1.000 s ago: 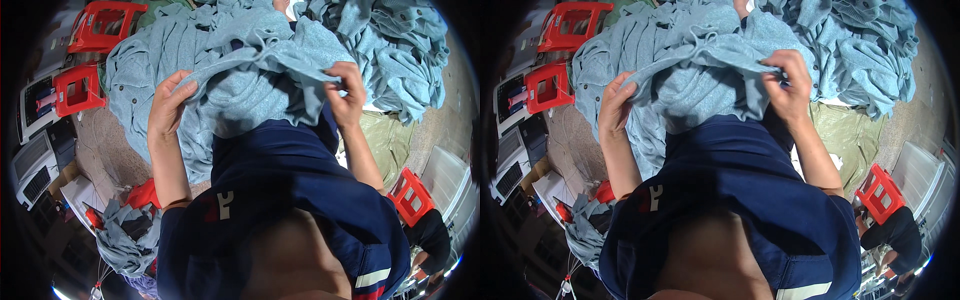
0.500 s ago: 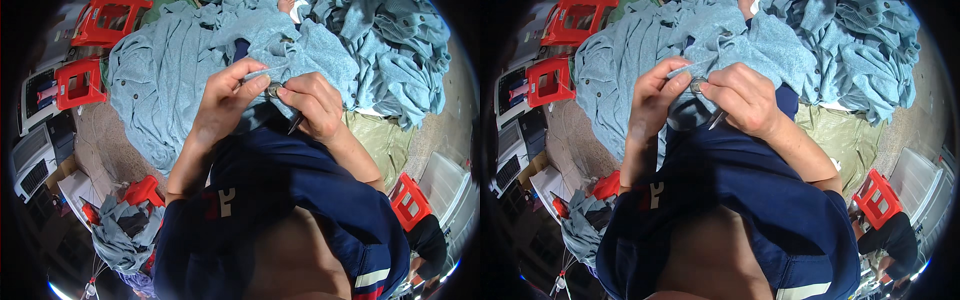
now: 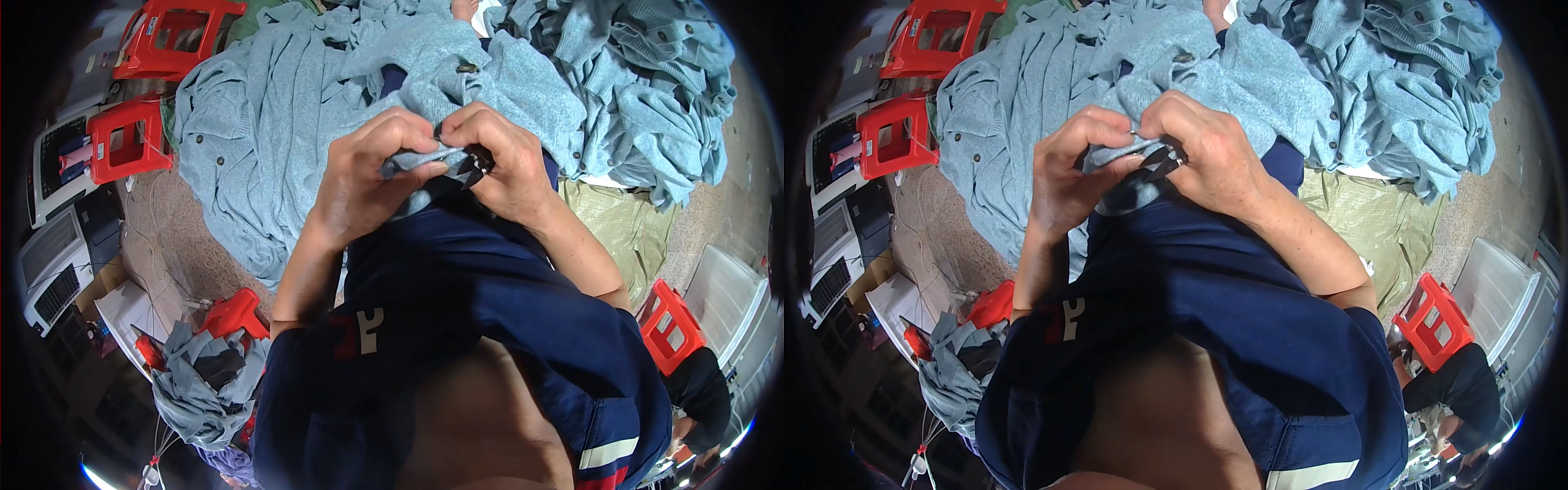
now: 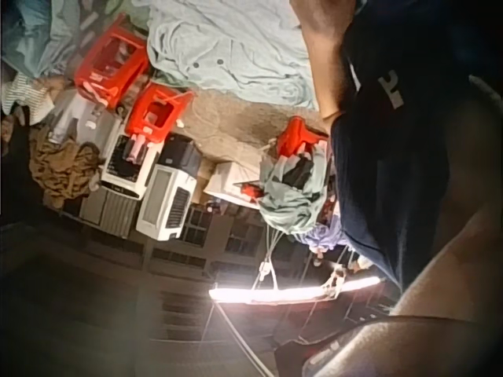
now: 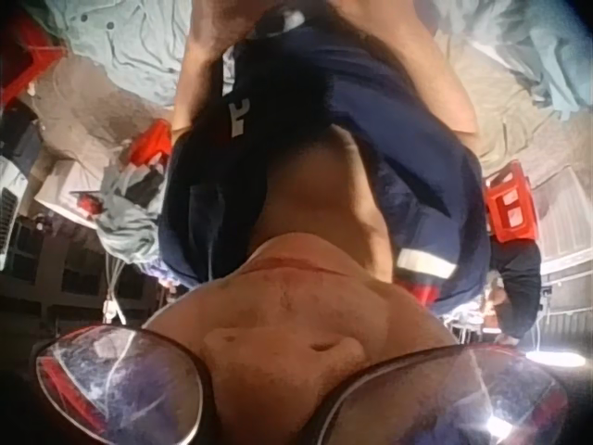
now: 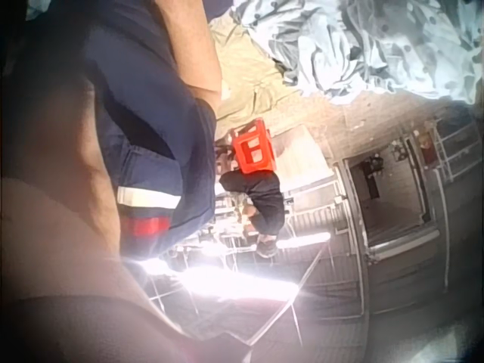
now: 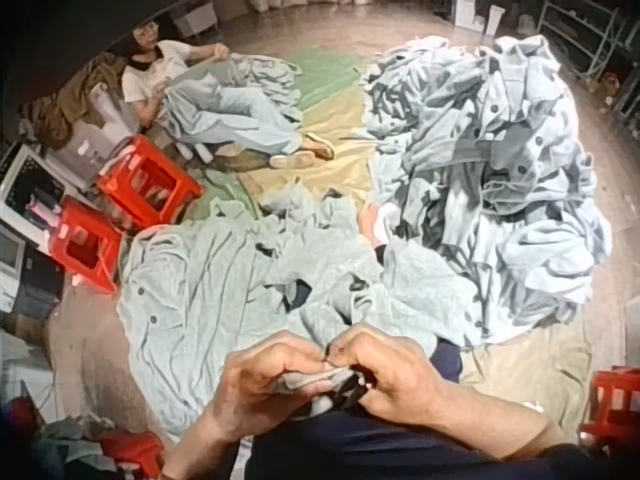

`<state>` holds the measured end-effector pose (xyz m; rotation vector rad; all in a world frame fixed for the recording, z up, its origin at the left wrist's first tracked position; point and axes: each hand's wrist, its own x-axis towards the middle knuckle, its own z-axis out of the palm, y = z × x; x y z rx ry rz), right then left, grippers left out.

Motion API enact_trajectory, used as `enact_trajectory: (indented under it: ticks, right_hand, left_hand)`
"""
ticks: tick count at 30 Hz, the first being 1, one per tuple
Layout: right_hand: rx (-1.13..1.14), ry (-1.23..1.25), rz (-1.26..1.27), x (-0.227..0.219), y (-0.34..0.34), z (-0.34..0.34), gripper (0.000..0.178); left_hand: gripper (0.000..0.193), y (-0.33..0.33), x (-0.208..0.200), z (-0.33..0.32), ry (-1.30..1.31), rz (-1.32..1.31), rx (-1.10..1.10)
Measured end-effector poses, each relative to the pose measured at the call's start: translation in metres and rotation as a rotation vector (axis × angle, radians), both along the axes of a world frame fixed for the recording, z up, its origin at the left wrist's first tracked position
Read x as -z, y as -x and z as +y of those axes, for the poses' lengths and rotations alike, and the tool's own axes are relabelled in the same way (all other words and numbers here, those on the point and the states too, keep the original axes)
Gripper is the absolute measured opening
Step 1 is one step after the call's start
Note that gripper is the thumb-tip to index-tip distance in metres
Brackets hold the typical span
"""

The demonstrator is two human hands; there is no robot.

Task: The recorder is using thread snips to remove excess threads from blue knit sweaters in a factory setting.

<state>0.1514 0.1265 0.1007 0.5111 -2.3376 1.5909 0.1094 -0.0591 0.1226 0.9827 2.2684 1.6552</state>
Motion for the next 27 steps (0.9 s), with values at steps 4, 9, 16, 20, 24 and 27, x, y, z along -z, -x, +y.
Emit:
enact_trajectory:
  ticks: [4,9,16,20,24,27]
  right_hand:
    - [0.014,0.077,-0.02,-0.001,0.0,0.0,0.03]
    - [0.078,0.217,-0.071,-0.005,-0.007,-0.003,0.026]
    - [-0.091,-0.18,-0.275,0.008,-0.007,-0.015,0.039]
    - [-0.599,-0.291,-0.282,0.03,0.001,-0.004,0.025]
    - [-0.589,-0.322,-0.456,0.018,0.08,0.003,0.036]
    - [-0.174,-0.784,0.209,0.007,0.24,0.054,0.025]
  left_hand:
    - [0.028,-0.002,0.004,-0.003,-0.053,0.041,-0.002]
    - [0.034,-0.004,0.009,-0.002,-0.098,0.378,-0.041]
    - [0.019,-0.011,0.031,-0.007,0.047,0.561,-0.14]
    - [0.013,-0.004,0.041,-0.014,-0.15,0.281,-0.29]
    - [0.006,0.011,0.056,-0.035,-0.38,-0.026,-0.617]
    - [0.006,0.023,0.051,-0.045,-0.517,-0.041,-0.788]
